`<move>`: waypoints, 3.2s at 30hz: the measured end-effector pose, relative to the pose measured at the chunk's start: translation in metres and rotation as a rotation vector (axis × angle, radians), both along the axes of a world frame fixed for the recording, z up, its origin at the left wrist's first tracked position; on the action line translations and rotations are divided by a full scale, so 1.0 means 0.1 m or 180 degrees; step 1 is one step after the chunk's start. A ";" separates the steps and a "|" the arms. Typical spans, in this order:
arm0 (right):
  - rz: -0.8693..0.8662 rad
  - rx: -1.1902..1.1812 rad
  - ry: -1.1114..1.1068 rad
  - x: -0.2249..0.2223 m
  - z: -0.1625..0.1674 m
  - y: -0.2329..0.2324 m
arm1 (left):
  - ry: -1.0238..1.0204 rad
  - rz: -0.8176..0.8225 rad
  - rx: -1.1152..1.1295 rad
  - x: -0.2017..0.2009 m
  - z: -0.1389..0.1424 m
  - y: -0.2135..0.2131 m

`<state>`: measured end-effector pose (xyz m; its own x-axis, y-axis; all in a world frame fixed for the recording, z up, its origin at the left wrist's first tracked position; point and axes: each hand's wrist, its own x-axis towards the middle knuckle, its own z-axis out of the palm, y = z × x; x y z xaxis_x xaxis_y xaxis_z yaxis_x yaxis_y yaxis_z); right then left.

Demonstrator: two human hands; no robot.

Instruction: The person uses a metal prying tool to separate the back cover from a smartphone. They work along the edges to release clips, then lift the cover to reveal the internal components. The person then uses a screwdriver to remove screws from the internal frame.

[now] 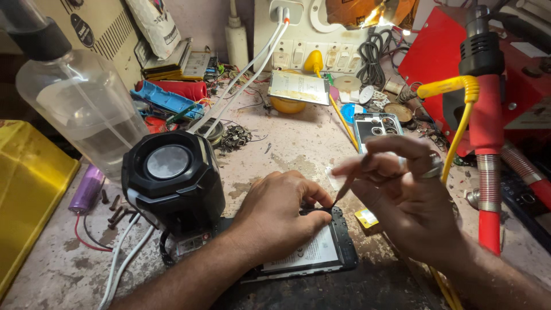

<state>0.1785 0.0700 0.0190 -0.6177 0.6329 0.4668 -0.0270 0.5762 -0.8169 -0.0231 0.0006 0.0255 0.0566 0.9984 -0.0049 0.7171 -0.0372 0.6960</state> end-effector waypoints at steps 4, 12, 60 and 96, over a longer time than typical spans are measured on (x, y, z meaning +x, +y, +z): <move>-0.0116 0.0815 -0.0204 -0.04 0.02 -0.02 | -0.0062 0.0002 0.0206 -0.01 0.03 -0.02; -0.0167 0.0377 -0.0210 -0.05 0.02 0.02 | -0.0086 0.0210 -0.0371 0.07 0.18 0.00; -0.1012 0.2343 0.0708 0.38 0.16 0.00 | 0.1152 -0.1063 0.0820 0.46 0.16 0.71; -0.0369 0.0629 -0.0170 0.17 0.09 -0.07 | 0.0183 -0.0851 0.1483 -0.11 -0.05 -0.42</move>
<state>0.1958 0.0632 0.0281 -0.5733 0.6006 0.5573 0.0889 0.7217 -0.6864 -0.0338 -0.0412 0.0208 0.3216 0.8464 0.4244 0.6767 -0.5190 0.5222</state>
